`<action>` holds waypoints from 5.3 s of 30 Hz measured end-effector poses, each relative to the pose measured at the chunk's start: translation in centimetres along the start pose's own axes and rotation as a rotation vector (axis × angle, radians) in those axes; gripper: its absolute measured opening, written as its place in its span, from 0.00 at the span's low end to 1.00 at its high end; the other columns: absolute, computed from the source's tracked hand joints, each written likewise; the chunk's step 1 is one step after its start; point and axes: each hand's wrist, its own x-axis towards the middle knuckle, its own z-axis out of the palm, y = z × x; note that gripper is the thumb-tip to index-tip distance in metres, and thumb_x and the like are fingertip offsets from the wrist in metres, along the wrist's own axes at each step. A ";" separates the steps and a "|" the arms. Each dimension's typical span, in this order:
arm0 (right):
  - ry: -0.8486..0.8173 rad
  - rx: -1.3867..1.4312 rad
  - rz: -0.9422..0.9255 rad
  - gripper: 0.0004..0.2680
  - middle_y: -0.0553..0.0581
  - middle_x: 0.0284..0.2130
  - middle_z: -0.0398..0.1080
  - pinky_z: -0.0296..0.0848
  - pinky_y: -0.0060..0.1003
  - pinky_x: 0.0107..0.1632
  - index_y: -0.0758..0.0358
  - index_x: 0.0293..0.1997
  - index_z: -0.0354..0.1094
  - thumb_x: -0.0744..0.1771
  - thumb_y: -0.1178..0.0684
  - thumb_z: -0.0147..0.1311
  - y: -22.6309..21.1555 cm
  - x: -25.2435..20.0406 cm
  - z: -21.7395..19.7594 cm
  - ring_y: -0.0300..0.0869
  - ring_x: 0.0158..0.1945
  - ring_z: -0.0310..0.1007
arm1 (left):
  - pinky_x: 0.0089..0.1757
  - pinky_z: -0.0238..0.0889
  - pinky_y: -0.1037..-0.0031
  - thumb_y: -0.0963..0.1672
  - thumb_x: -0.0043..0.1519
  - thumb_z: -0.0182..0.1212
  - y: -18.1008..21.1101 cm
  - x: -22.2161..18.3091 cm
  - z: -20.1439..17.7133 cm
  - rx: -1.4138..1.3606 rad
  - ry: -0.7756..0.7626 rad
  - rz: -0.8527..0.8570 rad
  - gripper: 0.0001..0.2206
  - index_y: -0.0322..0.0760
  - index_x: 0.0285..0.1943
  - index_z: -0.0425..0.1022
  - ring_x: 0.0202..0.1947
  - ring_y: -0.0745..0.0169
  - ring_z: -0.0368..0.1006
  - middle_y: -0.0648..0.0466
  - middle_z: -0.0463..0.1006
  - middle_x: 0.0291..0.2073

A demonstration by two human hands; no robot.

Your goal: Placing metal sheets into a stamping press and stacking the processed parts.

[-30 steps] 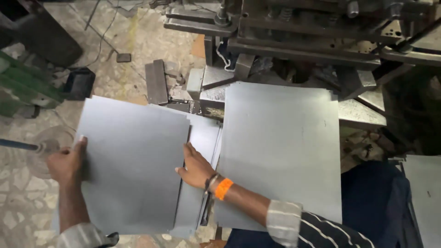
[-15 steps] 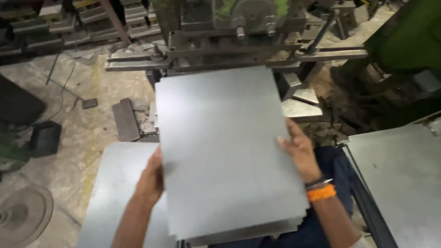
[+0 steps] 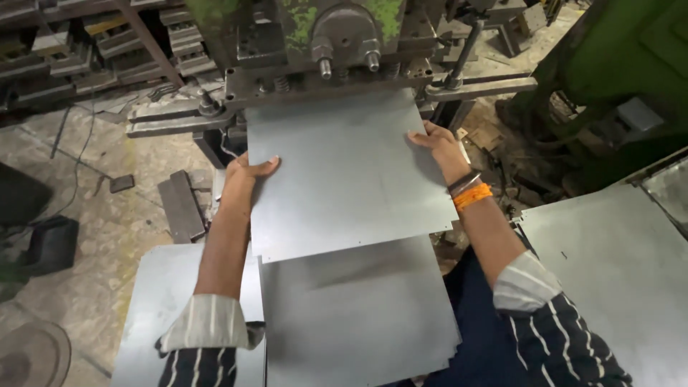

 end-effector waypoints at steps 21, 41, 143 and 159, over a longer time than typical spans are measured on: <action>0.036 -0.066 -0.044 0.06 0.52 0.26 0.71 0.73 0.27 0.37 0.65 0.37 0.74 0.62 0.58 0.67 -3.3 -2.3 1.9 0.34 0.28 0.74 | 0.32 0.76 0.70 0.41 0.45 0.78 0.2 0.4 0.9 -0.244 0.012 0.039 0.23 0.36 0.51 0.81 0.27 0.58 0.80 0.51 0.79 0.29; 0.081 -0.290 -0.012 0.22 0.67 0.57 0.69 0.73 0.50 0.52 0.67 0.68 0.62 0.64 0.62 0.58 0.6 -23.4 3.2 0.53 0.53 0.72 | 0.47 0.73 0.59 0.38 0.52 0.71 -7.8 -20.4 -2.6 -0.263 0.031 -0.079 0.29 0.37 0.66 0.71 0.43 0.48 0.78 0.44 0.79 0.47; 0.024 -0.134 -0.255 0.16 0.55 0.41 0.71 0.73 0.39 0.55 0.68 0.61 0.67 0.67 0.58 0.59 1.5 -8.7 -0.3 0.36 0.44 0.71 | 0.63 0.58 0.55 0.46 0.54 0.74 -2.1 -11.6 -0.1 0.035 0.005 0.121 0.32 0.41 0.70 0.68 0.66 0.39 0.65 0.38 0.73 0.61; -0.001 -0.976 -0.669 0.19 0.71 0.54 0.66 0.55 0.56 0.67 0.66 0.63 0.65 0.64 0.60 0.57 1.1 -22.7 13.3 0.64 0.61 0.65 | 0.49 0.70 0.68 0.33 0.52 0.68 -13.5 -17.0 -7.1 0.179 0.542 0.350 0.30 0.40 0.66 0.70 0.53 0.52 0.73 0.52 0.71 0.59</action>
